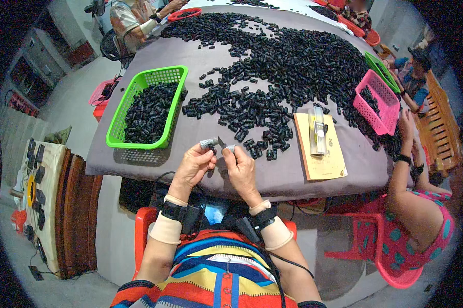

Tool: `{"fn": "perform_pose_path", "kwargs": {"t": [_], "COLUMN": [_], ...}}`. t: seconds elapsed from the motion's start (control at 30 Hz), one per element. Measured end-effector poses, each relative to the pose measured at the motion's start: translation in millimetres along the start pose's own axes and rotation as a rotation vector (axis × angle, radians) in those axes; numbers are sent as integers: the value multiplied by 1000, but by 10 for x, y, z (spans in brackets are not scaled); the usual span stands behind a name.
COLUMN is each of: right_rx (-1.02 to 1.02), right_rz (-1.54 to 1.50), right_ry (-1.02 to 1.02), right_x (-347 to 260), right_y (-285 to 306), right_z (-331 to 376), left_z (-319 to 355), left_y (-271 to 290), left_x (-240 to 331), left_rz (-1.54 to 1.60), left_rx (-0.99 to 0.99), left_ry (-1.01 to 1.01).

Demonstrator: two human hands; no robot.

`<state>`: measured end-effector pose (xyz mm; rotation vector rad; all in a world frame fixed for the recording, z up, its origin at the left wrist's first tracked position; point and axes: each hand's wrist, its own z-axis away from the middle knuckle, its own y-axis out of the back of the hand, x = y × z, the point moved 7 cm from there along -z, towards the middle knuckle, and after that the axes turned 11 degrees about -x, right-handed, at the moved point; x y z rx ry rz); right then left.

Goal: Sorting and inspecting small black shoe components from a pile into baskets.

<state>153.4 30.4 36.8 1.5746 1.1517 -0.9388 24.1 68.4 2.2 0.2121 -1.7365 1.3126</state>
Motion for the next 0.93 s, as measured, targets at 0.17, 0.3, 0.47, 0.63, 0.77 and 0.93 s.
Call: {"fn": "perform_pose_path", "kwargs": {"t": [0.17, 0.3, 0.47, 0.63, 0.77, 0.93], "right_rx": [-58, -168, -169, -157, -149, -124], "right_rz": [-44, 71, 220, 224, 242, 268], "right_ry": [-6, -43, 118, 140, 151, 163], "right_x": [4, 0, -251, -285, -291, -292], "right_y": [-32, -62, -121, -132, -139, -130], "right_z": [-2, -5, 20, 37, 43, 42], "left_z": [10, 36, 59, 50, 49, 33], "left_y": [52, 17, 47, 90, 95, 82], "left_x": [-3, 11, 20, -22, -37, -41], "left_rz": [67, 76, 95, 132, 173, 200], "left_rx": [28, 16, -41, -36, -63, -112], "left_ry": [0, 3, -18, 6, 17, 21]}}
